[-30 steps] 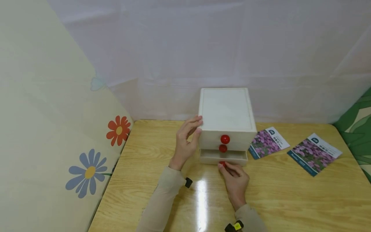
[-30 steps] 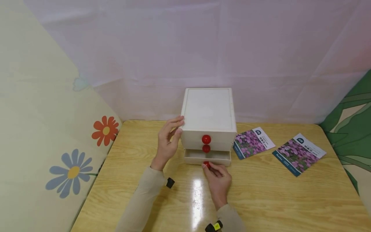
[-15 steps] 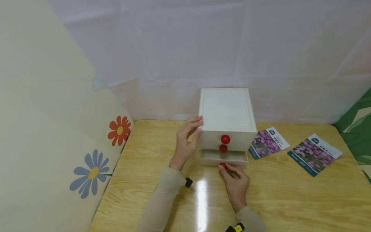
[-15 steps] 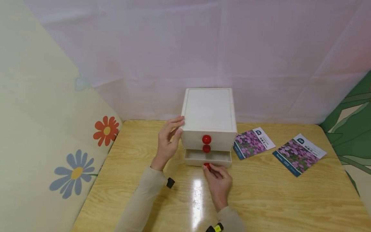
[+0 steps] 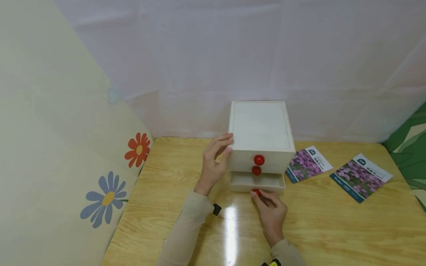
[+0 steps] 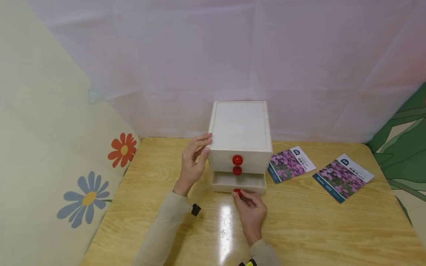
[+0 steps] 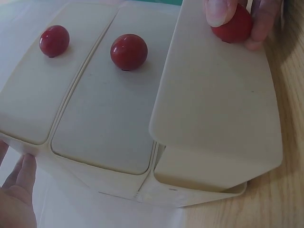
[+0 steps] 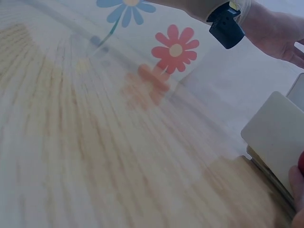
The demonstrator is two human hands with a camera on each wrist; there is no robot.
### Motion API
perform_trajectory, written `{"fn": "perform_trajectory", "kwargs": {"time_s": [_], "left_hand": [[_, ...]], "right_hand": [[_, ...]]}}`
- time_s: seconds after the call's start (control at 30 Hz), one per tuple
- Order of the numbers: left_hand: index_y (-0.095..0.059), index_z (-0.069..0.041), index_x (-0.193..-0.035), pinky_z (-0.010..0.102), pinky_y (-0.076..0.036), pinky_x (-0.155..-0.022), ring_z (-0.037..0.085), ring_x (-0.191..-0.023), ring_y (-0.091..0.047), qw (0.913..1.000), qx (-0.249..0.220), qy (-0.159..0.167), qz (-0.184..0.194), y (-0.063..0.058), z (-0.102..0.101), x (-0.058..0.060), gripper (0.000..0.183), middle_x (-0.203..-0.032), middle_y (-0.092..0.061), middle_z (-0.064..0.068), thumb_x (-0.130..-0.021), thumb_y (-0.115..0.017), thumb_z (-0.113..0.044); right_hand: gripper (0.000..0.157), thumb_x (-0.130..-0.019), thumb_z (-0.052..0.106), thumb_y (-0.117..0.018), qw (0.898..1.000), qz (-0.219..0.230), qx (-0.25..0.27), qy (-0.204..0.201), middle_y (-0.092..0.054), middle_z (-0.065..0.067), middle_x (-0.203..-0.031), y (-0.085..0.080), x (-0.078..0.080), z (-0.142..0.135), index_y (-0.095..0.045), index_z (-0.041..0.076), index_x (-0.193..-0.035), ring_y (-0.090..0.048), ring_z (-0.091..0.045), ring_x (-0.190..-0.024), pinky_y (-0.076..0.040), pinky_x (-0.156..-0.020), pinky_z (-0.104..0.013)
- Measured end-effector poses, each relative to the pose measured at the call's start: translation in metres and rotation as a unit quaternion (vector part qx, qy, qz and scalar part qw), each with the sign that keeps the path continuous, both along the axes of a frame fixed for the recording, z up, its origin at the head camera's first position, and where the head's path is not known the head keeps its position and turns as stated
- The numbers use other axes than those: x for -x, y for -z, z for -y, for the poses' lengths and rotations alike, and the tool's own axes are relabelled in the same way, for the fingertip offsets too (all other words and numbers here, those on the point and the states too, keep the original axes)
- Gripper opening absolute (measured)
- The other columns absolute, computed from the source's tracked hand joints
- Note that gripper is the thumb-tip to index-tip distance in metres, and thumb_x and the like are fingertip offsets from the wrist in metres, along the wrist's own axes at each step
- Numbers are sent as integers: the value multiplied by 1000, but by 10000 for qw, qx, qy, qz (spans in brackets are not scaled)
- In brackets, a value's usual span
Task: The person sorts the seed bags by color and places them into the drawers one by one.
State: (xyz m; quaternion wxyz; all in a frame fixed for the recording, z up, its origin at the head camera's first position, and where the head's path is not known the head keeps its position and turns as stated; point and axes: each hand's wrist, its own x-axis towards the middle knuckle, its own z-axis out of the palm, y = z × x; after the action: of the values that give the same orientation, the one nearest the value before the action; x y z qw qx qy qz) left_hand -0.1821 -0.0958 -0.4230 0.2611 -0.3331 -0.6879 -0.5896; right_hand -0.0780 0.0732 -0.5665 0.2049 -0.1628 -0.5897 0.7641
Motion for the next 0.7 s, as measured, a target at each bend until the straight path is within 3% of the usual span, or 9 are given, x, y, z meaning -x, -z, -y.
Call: {"fn": "perform_trajectory", "kwargs": {"time_s": [0.23,0.7], "left_hand": [[-63,15,-114,45,-53,-100,48,-125,-55,10000,-33,25,-6,0,0,1,23,-126,-59,34,-92,-57,16],[-63,14,-114,45,-53,-99,48,-126,-55,10000,-23,28,-57,1,-1,1,23,-126,-59,34,-92,-57,16]], "right_hand": [[32,-66,-4,-90,10000,63,-39,22,-69,-7,-88,1,-3,1,-76,-6,-95,-74,-13,-84,-61,-81,-27],[32,-67,-7,-88,9993,-376,-29,-24,-69,-11,-86,1,-11,1,-73,-12,-94,-74,-14,-81,-61,-78,-26]]}}
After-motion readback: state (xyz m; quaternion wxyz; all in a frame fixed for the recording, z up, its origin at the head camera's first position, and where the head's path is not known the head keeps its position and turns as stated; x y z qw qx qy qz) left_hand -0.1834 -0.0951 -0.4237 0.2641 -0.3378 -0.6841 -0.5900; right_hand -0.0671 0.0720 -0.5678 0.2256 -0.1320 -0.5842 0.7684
